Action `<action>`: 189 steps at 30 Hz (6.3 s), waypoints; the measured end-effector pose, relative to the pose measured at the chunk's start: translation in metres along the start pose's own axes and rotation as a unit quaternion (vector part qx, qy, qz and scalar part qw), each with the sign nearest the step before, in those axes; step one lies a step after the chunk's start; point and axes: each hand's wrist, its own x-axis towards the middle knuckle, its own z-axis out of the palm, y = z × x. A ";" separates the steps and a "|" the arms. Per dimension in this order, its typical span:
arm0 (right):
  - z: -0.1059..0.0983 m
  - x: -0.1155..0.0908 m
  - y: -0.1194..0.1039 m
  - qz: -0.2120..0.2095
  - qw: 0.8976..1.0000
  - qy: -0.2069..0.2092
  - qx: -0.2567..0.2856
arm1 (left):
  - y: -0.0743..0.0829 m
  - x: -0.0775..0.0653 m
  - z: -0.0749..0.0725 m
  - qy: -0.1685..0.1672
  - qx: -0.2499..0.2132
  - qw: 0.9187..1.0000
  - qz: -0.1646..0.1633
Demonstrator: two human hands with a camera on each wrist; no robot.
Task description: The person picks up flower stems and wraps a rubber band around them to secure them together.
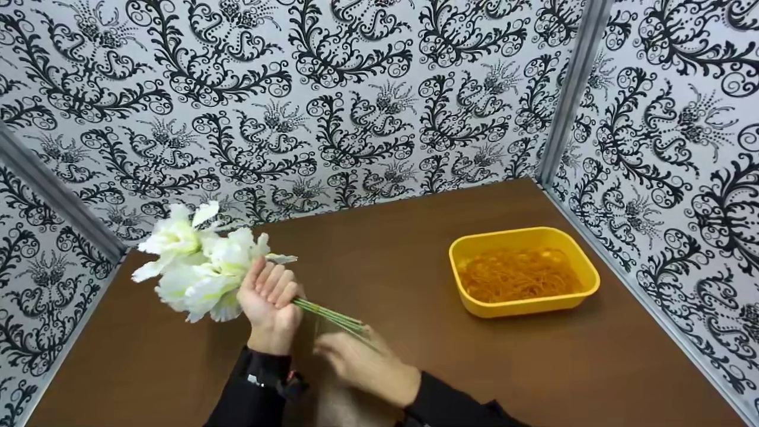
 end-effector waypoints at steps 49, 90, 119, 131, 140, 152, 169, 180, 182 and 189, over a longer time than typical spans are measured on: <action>-0.058 0.012 0.033 0.029 0.997 0.058 0.028 | -0.011 -0.013 0.013 -0.096 0.059 0.976 -0.186; -0.048 0.001 -0.052 0.004 0.990 0.066 -0.121 | 0.010 0.000 0.010 -0.051 0.084 0.995 0.025; -0.106 -0.002 -0.036 -0.026 0.986 0.099 -0.134 | 0.011 -0.013 0.029 -0.122 0.186 0.975 -0.024; -0.087 0.012 0.012 -0.045 0.986 0.137 -0.085 | 0.001 -0.019 0.031 -0.196 0.047 0.964 -0.176; -0.017 0.011 0.014 -0.072 0.986 0.151 0.007 | 0.004 -0.020 0.029 -0.171 -0.048 0.982 -0.066; 0.001 0.001 -0.044 -0.085 0.971 0.151 -0.166 | 0.016 -0.012 0.023 -0.139 -0.015 0.989 0.039; -0.080 0.004 -0.045 -0.034 0.990 0.131 -0.026 | 0.025 -0.011 0.030 -0.173 0.041 0.983 -0.040; -0.103 0.003 -0.027 0.034 0.996 0.064 0.046 | 0.037 -0.011 0.036 -0.177 -0.007 0.982 -0.068; -0.103 0.003 -0.026 0.043 0.997 0.054 0.043 | 0.039 -0.010 0.035 -0.175 -0.026 0.982 -0.071; -0.097 0.004 -0.018 0.060 0.996 0.026 0.060 | 0.040 -0.007 0.028 -0.147 -0.047 0.985 -0.079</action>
